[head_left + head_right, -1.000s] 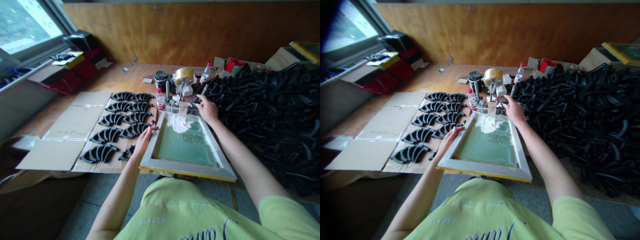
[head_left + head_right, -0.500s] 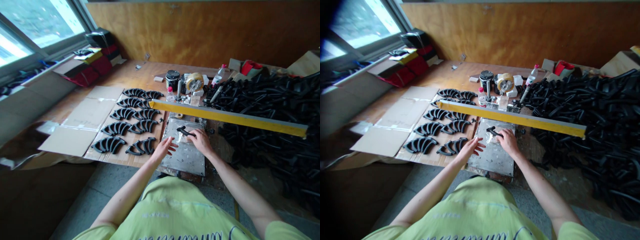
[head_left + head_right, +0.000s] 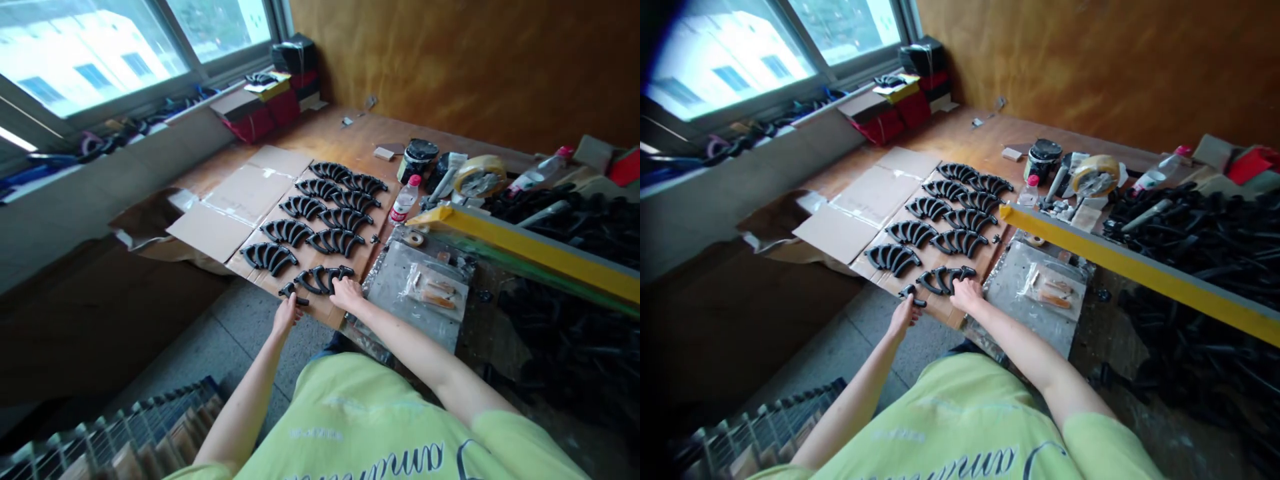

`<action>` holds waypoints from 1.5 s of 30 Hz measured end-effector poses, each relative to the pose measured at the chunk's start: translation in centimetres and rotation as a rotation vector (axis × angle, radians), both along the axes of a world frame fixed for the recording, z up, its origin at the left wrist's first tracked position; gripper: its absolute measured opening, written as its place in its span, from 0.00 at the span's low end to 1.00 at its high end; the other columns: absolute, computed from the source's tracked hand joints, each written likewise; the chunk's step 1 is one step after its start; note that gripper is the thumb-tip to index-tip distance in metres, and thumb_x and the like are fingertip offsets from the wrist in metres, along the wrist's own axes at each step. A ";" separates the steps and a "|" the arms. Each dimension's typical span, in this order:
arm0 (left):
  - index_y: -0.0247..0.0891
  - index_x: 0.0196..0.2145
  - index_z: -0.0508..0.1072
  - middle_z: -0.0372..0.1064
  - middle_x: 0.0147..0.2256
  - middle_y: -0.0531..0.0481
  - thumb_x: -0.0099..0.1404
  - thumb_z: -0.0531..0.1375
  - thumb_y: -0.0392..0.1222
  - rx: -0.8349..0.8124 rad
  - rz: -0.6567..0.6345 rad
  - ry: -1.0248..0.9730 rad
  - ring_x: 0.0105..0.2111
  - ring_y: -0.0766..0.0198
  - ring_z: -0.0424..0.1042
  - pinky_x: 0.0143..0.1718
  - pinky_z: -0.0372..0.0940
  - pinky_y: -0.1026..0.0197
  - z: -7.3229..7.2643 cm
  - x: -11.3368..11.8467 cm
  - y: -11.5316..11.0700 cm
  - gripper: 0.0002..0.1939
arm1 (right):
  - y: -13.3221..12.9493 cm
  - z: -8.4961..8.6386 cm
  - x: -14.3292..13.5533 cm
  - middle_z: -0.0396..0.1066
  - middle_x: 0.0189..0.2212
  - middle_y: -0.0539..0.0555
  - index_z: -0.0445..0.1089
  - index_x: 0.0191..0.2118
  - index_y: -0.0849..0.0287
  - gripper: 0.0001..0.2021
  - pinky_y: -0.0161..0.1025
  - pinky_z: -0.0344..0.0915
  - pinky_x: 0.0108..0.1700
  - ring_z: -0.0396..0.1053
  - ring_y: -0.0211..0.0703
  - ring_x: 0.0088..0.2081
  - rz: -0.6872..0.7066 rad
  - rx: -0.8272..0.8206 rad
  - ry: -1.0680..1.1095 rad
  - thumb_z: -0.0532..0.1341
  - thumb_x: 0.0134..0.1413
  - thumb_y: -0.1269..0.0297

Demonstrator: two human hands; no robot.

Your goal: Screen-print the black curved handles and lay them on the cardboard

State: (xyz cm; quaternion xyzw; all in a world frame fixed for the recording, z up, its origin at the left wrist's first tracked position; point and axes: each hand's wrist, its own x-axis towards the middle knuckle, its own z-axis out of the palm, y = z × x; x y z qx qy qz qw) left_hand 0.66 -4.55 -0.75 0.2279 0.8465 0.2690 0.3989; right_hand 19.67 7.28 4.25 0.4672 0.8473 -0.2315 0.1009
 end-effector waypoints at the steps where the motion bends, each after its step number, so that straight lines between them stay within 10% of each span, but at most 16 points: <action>1: 0.37 0.29 0.69 0.74 0.25 0.44 0.65 0.43 0.61 -0.029 -0.025 0.001 0.22 0.60 0.70 0.21 0.61 0.62 -0.5 -0.3 0.2 0.27 | 0.1 -0.4 -0.6 0.71 0.46 0.66 0.69 0.50 0.61 0.19 0.46 0.66 0.44 0.71 0.56 0.46 -0.025 -0.029 -0.027 0.61 0.53 0.60; 16: 0.38 0.15 0.69 0.72 0.20 0.40 0.67 0.43 0.56 -0.165 -0.249 0.019 0.19 0.57 0.71 0.26 0.64 0.59 -1.3 -2.2 3.8 0.31 | 2.1 -2.2 -1.9 0.73 0.46 0.64 0.75 0.47 0.60 0.17 0.39 0.63 0.51 0.70 0.49 0.49 -0.091 -0.079 0.071 0.56 0.60 0.56; 29: 0.40 0.34 0.64 0.73 0.24 0.49 0.67 0.49 0.54 0.001 -0.251 -0.154 0.20 0.65 0.70 0.22 0.62 0.66 -1.9 -3.4 8.1 0.15 | 2.6 -2.0 -1.0 0.75 0.40 0.54 0.70 0.52 0.58 0.17 0.36 0.62 0.49 0.71 0.42 0.43 -0.195 -0.207 0.292 0.60 0.55 0.66; 37: 0.39 0.33 0.64 0.69 0.22 0.54 0.62 0.52 0.61 0.095 -0.233 -0.300 0.19 0.68 0.66 0.21 0.60 0.66 -2.1 -3.9 4.6 0.20 | 2.2 -2.4 -1.2 0.70 0.48 0.58 0.67 0.54 0.61 0.20 0.36 0.61 0.53 0.70 0.40 0.44 -0.334 -0.171 0.304 0.60 0.56 0.66; 45: 0.35 0.34 0.69 0.68 0.20 0.53 0.55 0.58 0.65 0.057 0.066 -0.356 0.17 0.68 0.64 0.19 0.57 0.67 -2.8 -5.1 -2.7 0.27 | -1.6 0.8 -1.1 0.71 0.47 0.58 0.72 0.47 0.61 0.13 0.42 0.58 0.58 0.64 0.46 0.52 -0.115 -0.026 0.509 0.57 0.58 0.70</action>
